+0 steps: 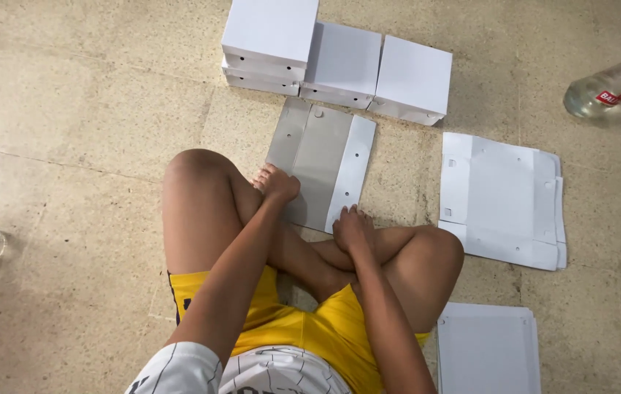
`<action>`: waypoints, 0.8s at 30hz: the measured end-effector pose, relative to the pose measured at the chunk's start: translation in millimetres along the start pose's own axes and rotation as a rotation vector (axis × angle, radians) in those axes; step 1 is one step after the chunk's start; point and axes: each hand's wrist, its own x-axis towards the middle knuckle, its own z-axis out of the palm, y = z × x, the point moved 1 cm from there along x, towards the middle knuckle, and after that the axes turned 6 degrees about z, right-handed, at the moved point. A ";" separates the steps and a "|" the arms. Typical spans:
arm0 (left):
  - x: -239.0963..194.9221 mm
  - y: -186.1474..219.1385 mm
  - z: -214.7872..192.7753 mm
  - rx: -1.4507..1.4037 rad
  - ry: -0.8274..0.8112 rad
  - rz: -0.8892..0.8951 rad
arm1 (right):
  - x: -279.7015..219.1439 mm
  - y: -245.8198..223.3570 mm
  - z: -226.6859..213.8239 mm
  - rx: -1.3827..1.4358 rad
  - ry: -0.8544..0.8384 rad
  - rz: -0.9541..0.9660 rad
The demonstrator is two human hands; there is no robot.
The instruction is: The person sits on the floor and assembles a white cardboard box by hand. They fold the side panels and secure the tabs to form the box structure.
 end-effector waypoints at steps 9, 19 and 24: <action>-30.9 12.1 -18.1 -0.283 0.186 0.081 | 4.2 2.0 -4.7 0.026 0.007 0.141; -98.4 18.0 -10.0 -0.179 -0.042 0.757 | 14.2 -1.2 2.7 0.032 0.013 0.106; -104.6 21.5 -3.6 0.292 -0.153 0.819 | 31.9 9.1 22.9 0.136 0.059 0.065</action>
